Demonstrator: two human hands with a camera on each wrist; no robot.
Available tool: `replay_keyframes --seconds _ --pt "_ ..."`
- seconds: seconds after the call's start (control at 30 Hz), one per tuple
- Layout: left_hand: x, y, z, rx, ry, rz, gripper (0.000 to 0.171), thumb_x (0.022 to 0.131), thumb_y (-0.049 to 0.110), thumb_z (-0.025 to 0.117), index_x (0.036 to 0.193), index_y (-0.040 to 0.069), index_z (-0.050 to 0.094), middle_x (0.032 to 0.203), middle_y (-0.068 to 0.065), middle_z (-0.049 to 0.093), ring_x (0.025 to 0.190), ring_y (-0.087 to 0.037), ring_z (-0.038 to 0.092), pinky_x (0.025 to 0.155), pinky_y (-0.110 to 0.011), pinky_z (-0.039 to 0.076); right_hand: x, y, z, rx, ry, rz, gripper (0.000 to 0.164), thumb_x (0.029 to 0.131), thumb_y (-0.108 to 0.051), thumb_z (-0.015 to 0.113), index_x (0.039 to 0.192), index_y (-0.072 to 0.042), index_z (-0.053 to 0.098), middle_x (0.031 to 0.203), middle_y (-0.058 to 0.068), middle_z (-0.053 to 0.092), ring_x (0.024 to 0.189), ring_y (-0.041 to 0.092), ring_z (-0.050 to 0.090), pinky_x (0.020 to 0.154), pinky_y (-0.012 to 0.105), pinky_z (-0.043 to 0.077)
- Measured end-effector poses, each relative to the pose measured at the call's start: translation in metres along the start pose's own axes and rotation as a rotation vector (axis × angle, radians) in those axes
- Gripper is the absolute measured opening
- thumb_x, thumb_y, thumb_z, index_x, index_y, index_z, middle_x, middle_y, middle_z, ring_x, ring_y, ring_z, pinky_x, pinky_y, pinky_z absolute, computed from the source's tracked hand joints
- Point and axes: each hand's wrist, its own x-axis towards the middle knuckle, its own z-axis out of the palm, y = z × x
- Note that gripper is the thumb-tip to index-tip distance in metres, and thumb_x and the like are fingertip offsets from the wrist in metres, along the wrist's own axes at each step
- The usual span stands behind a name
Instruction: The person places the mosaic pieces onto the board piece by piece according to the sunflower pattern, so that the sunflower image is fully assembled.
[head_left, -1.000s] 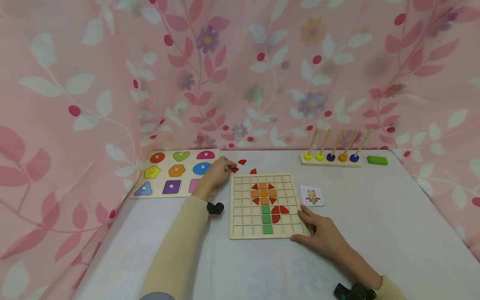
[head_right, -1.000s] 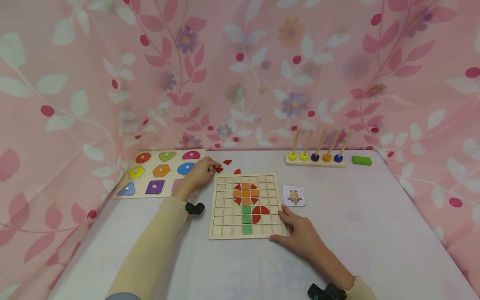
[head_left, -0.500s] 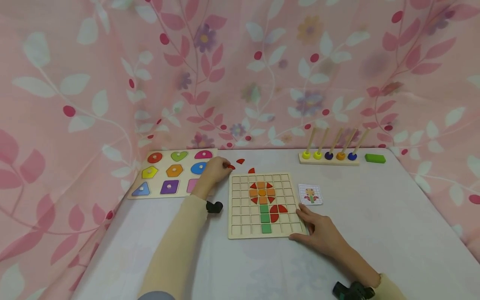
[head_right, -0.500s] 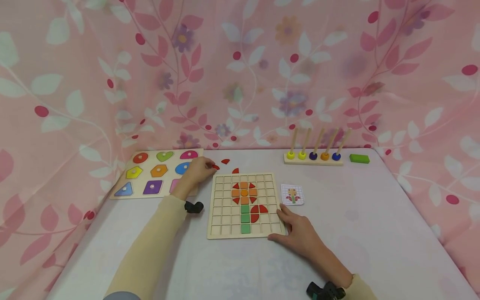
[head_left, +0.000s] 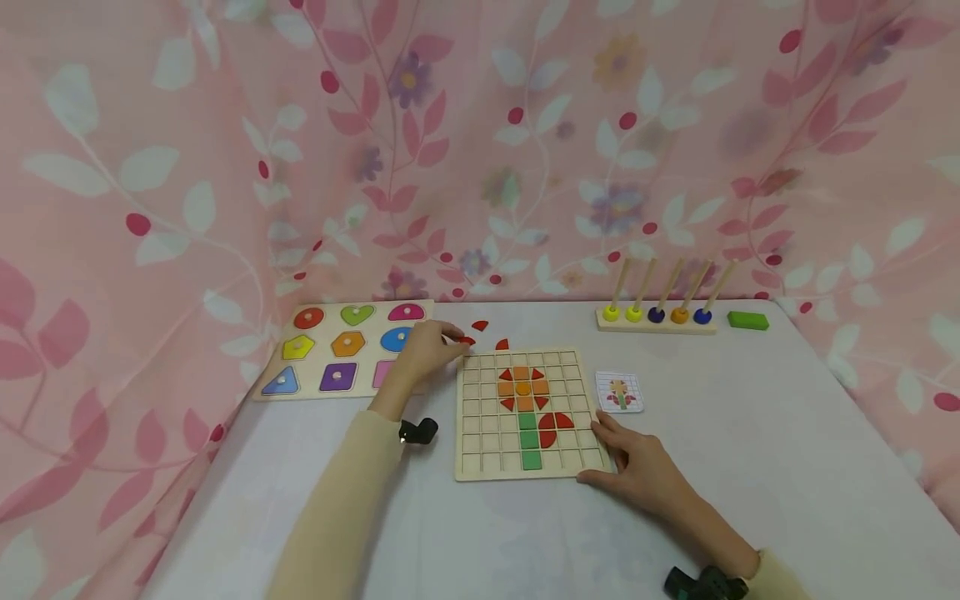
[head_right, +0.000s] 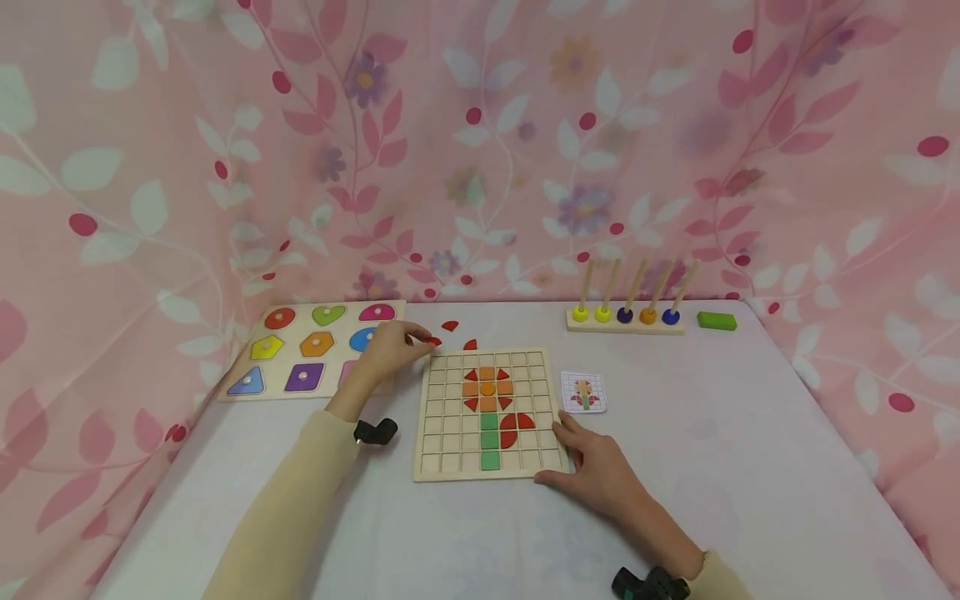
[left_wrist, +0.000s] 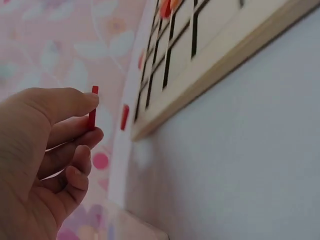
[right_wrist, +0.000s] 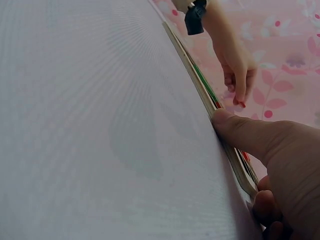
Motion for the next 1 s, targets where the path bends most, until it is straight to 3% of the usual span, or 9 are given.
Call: replay_keyframes --seconds 0.2,0.3,0.4,0.47,0.57,0.63,0.77,0.83,1.0 --pt "-0.053 0.024 0.014 0.019 -0.111 0.12 0.026 0.093 0.026 0.083 0.115 0.011 0.083 0.101 0.0 0.077 0.079 -0.016 0.057 0.066 -0.028 0.047 -0.005 -0.001 0.006 0.012 -0.008 -0.001 0.088 0.08 -0.051 0.091 0.143 0.003 0.064 0.156 0.018 0.054 0.142 0.033 0.053 0.1 0.048 0.054" --pt "-0.078 0.035 0.025 0.003 -0.189 0.166 0.024 0.093 0.026 0.083 0.113 0.012 0.083 0.094 0.004 0.074 0.075 -0.015 0.057 0.065 -0.027 0.047 -0.004 0.0 0.004 -0.003 0.004 -0.005 0.087 0.079 -0.051 0.092 0.142 0.003 0.064 0.155 0.018 0.055 0.141 0.035 0.054 0.098 0.048 0.055" --pt "-0.094 0.042 0.038 0.029 -0.226 0.216 0.023 0.094 0.026 0.082 0.111 0.011 0.083 0.095 0.003 0.074 0.079 -0.013 0.059 0.069 -0.028 0.05 -0.002 0.001 0.002 -0.016 0.005 -0.003 0.088 0.08 -0.052 0.091 0.143 0.003 0.064 0.155 0.018 0.054 0.14 0.036 0.054 0.096 0.047 0.056" --pt "-0.099 0.044 0.045 0.081 -0.213 0.257 0.022 0.095 0.026 0.081 0.11 0.01 0.083 0.099 0.002 0.076 0.086 -0.013 0.062 0.076 -0.029 0.053 0.0 0.001 0.001 -0.016 0.005 0.002 0.088 0.08 -0.052 0.091 0.143 0.003 0.064 0.156 0.018 0.054 0.14 0.036 0.055 0.095 0.043 0.057" --pt "-0.102 0.046 0.051 0.164 -0.161 0.313 0.02 0.094 0.024 0.082 0.107 0.009 0.083 0.103 -0.001 0.078 0.096 -0.017 0.065 0.086 -0.033 0.055 0.001 0.001 0.001 0.004 0.0 0.007 0.088 0.079 -0.051 0.092 0.143 0.003 0.063 0.156 0.018 0.053 0.135 0.035 0.06 0.083 0.031 0.056" --pt "-0.102 0.047 0.053 0.18 -0.148 0.318 0.021 0.094 0.024 0.082 0.109 0.009 0.083 0.105 -0.002 0.078 0.101 -0.02 0.066 0.091 -0.036 0.055 0.001 0.001 0.0 0.013 -0.002 0.008 0.088 0.079 -0.051 0.092 0.144 0.003 0.063 0.156 0.018 0.053 0.133 0.035 0.062 0.079 0.027 0.054" --pt "-0.102 0.049 0.055 0.155 -0.16 0.297 0.024 0.095 0.024 0.081 0.113 0.009 0.083 0.109 -0.003 0.076 0.106 -0.021 0.067 0.095 -0.039 0.055 0.001 0.001 0.0 -0.009 0.005 0.004 0.088 0.079 -0.053 0.091 0.143 0.001 0.064 0.156 0.017 0.054 0.137 0.035 0.058 0.088 0.032 0.056" --pt "-0.102 0.049 0.056 0.13 -0.16 0.284 0.024 0.094 0.023 0.081 0.114 0.008 0.083 0.109 -0.004 0.075 0.105 -0.021 0.067 0.094 -0.038 0.055 0.0 0.001 0.0 -0.013 0.011 -0.003 0.088 0.079 -0.053 0.091 0.143 0.002 0.064 0.155 0.018 0.054 0.132 0.035 0.063 0.088 0.036 0.057" --pt "-0.106 0.045 0.059 0.022 -0.12 0.24 0.022 0.093 0.019 0.082 0.113 0.008 0.083 0.108 -0.002 0.074 0.093 -0.016 0.064 0.082 -0.032 0.053 0.0 0.002 0.0 -0.012 0.031 -0.039 0.088 0.08 -0.053 0.091 0.142 0.004 0.064 0.154 0.02 0.055 0.126 0.036 0.066 0.088 0.043 0.058"
